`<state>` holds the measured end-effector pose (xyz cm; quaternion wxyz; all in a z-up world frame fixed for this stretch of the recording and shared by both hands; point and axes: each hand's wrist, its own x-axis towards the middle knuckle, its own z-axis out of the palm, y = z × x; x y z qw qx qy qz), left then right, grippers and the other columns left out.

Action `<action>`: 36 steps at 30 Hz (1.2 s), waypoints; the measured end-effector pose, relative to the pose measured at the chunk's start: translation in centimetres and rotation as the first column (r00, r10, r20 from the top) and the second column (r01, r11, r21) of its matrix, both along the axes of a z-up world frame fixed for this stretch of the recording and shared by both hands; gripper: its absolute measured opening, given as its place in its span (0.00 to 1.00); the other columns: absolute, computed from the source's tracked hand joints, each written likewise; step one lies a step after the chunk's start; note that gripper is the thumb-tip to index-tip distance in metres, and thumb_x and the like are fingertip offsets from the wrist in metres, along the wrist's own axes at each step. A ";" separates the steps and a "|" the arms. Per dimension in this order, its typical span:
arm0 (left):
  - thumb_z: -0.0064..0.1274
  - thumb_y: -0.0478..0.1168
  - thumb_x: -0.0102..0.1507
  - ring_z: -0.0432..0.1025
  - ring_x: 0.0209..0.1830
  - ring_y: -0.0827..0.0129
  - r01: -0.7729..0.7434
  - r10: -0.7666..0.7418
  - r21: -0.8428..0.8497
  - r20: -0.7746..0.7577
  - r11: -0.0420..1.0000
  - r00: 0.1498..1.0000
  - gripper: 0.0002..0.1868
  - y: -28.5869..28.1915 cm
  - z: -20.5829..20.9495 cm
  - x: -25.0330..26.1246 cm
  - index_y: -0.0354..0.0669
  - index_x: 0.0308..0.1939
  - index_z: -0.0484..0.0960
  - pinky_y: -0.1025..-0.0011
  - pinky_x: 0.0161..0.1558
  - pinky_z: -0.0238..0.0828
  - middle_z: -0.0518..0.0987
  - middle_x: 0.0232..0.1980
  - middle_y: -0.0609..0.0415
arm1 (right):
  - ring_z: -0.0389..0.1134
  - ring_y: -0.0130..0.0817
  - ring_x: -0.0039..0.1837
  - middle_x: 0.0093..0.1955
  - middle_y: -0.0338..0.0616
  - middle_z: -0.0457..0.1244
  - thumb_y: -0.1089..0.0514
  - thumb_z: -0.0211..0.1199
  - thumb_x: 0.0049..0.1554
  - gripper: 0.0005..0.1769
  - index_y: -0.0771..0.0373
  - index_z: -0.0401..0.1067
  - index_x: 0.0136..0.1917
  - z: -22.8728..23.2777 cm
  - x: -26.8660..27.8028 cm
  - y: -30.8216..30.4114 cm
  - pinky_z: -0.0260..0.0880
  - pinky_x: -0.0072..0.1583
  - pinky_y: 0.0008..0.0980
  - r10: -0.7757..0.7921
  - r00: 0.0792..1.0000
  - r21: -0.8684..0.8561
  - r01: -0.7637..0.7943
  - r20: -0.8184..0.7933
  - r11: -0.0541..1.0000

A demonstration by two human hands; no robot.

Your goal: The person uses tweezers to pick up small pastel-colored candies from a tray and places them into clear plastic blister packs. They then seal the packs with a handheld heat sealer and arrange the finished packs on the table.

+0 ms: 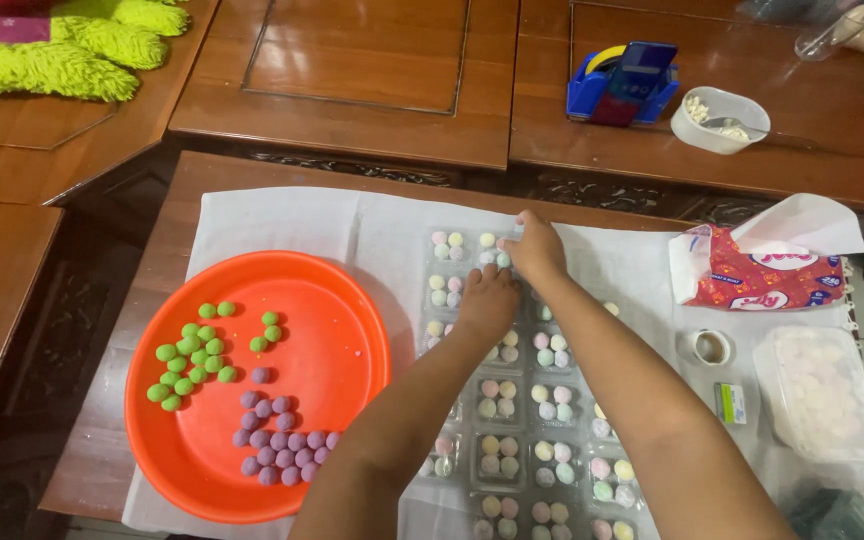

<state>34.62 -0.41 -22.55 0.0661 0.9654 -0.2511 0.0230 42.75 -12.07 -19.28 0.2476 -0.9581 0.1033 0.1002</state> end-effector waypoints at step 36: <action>0.54 0.33 0.58 0.75 0.48 0.52 -0.144 0.147 0.032 -0.146 0.989 0.978 0.12 1.3 1.0 1.3 0.46 0.45 0.78 0.59 0.47 0.62 0.83 0.41 0.49 | 0.61 0.32 0.26 0.42 0.51 0.60 0.67 0.70 0.52 0.33 0.71 0.62 0.68 6.3 -20.6 -12.6 0.66 0.29 0.31 -0.376 0.926 0.793 0.214 0.020 0.570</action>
